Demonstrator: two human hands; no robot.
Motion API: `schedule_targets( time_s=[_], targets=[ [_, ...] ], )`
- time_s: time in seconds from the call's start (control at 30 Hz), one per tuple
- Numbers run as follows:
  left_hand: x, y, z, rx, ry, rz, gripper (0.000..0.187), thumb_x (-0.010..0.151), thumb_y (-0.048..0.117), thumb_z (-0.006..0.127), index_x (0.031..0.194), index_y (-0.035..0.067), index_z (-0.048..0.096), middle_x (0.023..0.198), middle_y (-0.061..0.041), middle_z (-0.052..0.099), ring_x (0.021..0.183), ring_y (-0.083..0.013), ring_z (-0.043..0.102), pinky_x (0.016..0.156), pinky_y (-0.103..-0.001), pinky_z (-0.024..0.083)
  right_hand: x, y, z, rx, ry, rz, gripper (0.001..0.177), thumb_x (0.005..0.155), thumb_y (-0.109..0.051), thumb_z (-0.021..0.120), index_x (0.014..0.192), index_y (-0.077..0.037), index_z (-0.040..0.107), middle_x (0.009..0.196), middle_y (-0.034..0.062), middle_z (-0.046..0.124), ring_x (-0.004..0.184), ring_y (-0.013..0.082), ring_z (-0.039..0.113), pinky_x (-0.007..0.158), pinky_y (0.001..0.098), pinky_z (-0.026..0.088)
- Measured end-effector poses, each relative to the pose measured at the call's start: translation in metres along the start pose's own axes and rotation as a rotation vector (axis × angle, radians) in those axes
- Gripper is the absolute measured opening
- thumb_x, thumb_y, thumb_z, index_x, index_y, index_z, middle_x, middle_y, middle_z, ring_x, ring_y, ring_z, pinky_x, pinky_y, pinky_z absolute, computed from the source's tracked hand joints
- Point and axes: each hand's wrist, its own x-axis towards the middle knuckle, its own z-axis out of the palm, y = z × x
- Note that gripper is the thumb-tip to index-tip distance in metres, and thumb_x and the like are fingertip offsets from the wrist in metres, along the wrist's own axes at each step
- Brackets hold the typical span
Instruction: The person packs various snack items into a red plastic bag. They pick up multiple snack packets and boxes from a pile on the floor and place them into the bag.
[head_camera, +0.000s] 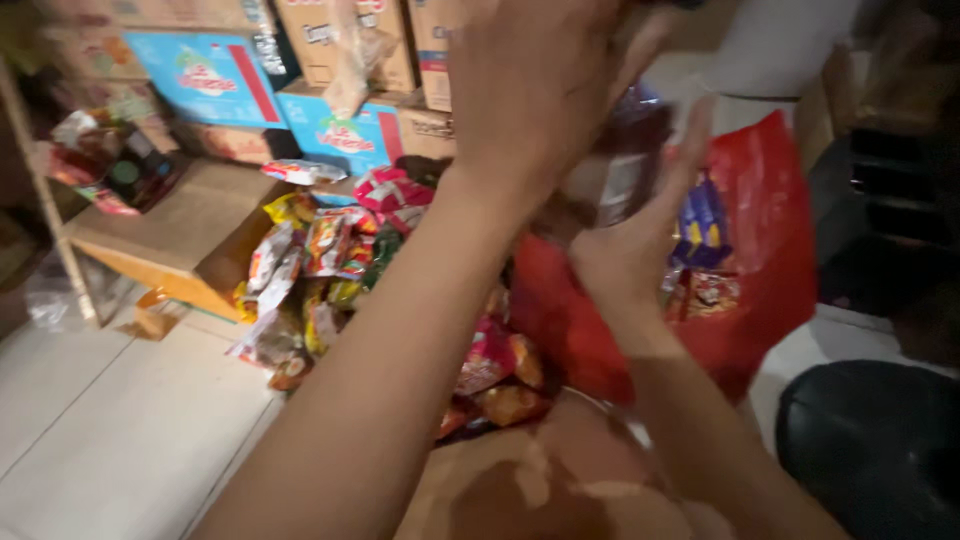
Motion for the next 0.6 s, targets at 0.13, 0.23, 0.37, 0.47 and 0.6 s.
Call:
schedule_targets(
  time_s=[0.13, 0.23, 0.37, 0.47, 0.6],
  targets=[
    [0.027, 0.015, 0.014, -0.155, 0.055, -0.034, 0.060, 0.079, 0.063, 0.080, 0.109, 0.011, 0.076, 0.101, -0.012, 0.078, 0.098, -0.0259, 0.073, 0.089, -0.039, 0.055, 0.028, 0.011, -0.055, 0.532, 0.190, 0.448, 0.086, 0.091, -0.014, 0.086, 0.158, -0.006, 0.031, 0.143, 0.0153, 0.056, 0.129, 0.0291, 0.063, 0.112, 0.0437, 0.057],
    [0.023, -0.003, 0.039, -0.790, -0.244, -0.076, 0.080, 0.074, 0.062, 0.083, 0.126, 0.002, 0.069, 0.114, -0.013, 0.080, 0.105, -0.0230, 0.077, 0.094, -0.036, 0.061, 0.042, -0.002, -0.094, 0.798, 0.115, 0.713, 0.062, 0.111, -0.039, 0.076, 0.144, 0.002, 0.044, 0.129, 0.0170, 0.055, 0.097, 0.0244, 0.049, 0.082, 0.0348, 0.045],
    [0.021, -0.010, 0.093, -1.278, -0.522, -0.365, 0.108, 0.068, 0.064, 0.080, 0.140, -0.012, 0.052, 0.124, -0.021, 0.072, 0.112, -0.0289, 0.075, 0.093, -0.043, 0.063, 0.052, -0.012, -0.106, 0.590, 0.183, 0.755, 0.062, 0.092, -0.052, 0.062, 0.142, -0.017, 0.050, 0.131, 0.0045, 0.064, 0.113, 0.0200, 0.068, 0.090, 0.0367, 0.058],
    [-0.008, 0.004, 0.123, -1.530, -0.158, -0.714, 0.126, 0.073, 0.058, 0.087, 0.157, 0.005, 0.010, 0.135, -0.027, 0.059, 0.120, -0.0397, 0.072, 0.097, -0.055, 0.062, 0.063, -0.010, -0.096, 0.537, 0.361, 0.866, 0.061, 0.087, -0.056, 0.058, 0.138, -0.024, 0.052, 0.124, 0.0010, 0.067, 0.105, 0.0165, 0.069, 0.080, 0.0368, 0.056],
    [-0.029, 0.026, 0.153, -1.393, -0.105, -0.691, 0.127, 0.066, 0.049, 0.091, 0.152, -0.007, 0.016, 0.140, -0.020, 0.059, 0.127, -0.0290, 0.060, 0.108, -0.044, 0.047, 0.061, 0.008, -0.082, 0.477, 0.241, 0.855, 0.069, 0.092, -0.060, 0.061, 0.145, -0.017, 0.053, 0.126, 0.0046, 0.064, 0.110, 0.0210, 0.062, 0.088, 0.0389, 0.052]
  ],
)
